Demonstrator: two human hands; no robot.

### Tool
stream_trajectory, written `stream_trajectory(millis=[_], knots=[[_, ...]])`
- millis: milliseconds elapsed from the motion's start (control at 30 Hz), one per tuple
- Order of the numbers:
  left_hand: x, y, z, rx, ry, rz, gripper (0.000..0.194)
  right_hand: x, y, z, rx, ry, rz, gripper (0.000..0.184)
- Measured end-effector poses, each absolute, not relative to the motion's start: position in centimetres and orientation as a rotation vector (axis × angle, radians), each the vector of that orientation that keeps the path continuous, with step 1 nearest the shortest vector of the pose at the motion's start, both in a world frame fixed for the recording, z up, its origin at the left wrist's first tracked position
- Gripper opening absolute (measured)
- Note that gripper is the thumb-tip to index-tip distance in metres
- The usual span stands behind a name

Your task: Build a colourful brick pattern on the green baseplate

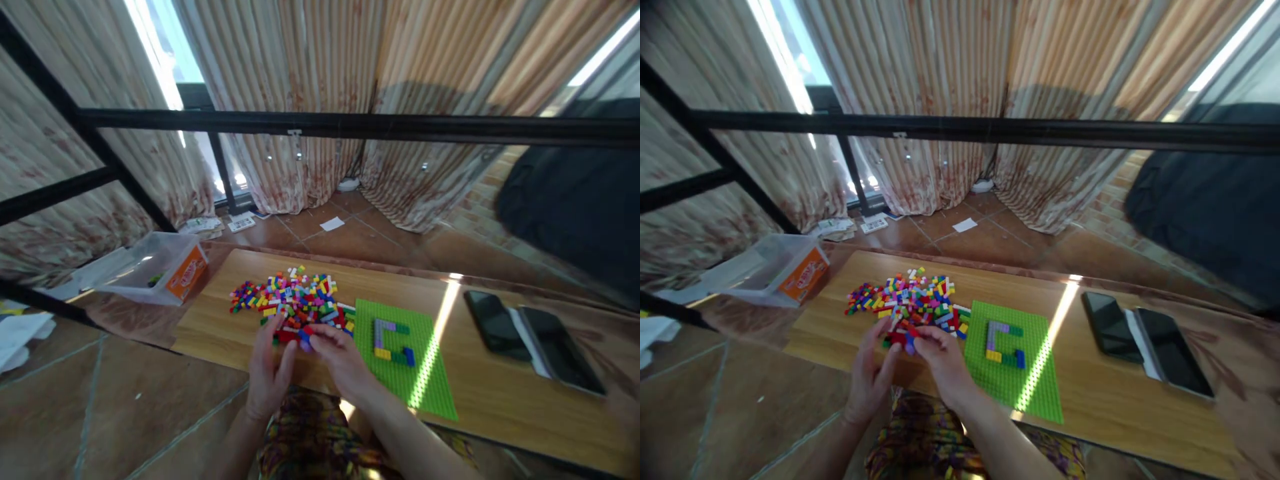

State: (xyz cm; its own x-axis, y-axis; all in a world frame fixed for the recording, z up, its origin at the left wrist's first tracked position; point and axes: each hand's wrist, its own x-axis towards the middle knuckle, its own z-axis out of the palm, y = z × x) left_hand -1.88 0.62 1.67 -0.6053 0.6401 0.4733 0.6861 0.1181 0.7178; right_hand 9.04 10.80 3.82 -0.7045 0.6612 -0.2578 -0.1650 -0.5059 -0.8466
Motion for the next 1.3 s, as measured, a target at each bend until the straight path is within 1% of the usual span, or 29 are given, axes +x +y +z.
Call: stream_trajectory(millis=[133,300,400,567,767,900,1000,1067,1133,1200,1267,1300], knots=[[1.3,-0.3,3.2,-1.584,-2.391,-1.691,0.034,12.2,8.9,4.5,-0.74,-0.808,2.409,0.028],[3.6,-0.2,2.8,-1.663,-2.46,-1.583,0.035,14.8,8.6,3.6,-0.776,-0.708,2.394,0.03],[4.5,0.1,2.6,-1.714,-2.415,-1.484,0.033,15.5,8.8,2.9,-0.796,-0.873,2.293,0.028],[6.1,0.8,3.4,-1.804,-2.272,-1.321,0.031,16.7,9.5,3.2,-0.881,-1.281,1.946,0.027],[7.6,1.6,4.2,-1.769,-2.174,-1.365,0.026,18.4,10.1,3.1,-0.93,-1.438,1.851,0.034],[7.6,2.0,4.3,-1.789,-2.255,-1.495,0.023,18.7,10.1,3.0,-1.013,-1.262,1.893,0.04],[7.3,2.7,4.1,-1.763,-2.403,-1.605,0.024,18.2,10.2,3.2,-1.063,-1.05,1.968,0.044],[7.0,3.2,3.7,-1.686,-2.511,-1.745,0.026,17.8,10.4,3.2,-1.081,-0.936,2.023,0.046],[6.8,3.8,3.4,-1.501,-2.63,-1.983,0.026,17.5,10.7,3.1,-1.083,-0.894,2.05,0.046],[6.5,4.1,3.2,-1.194,-2.744,-2.301,0.028,17.3,10.9,2.9,-1.087,-0.936,2.035,0.046],[6.3,4.2,3.4,-0.851,-2.824,-2.582,0.032,17.3,11.0,2.9,-1.095,-1.063,1.948,0.045],[6.3,4.2,3.6,-0.734,-2.848,-2.666,0.034,17.3,11.0,3.0,-1.09,-1.167,1.868,0.042]])
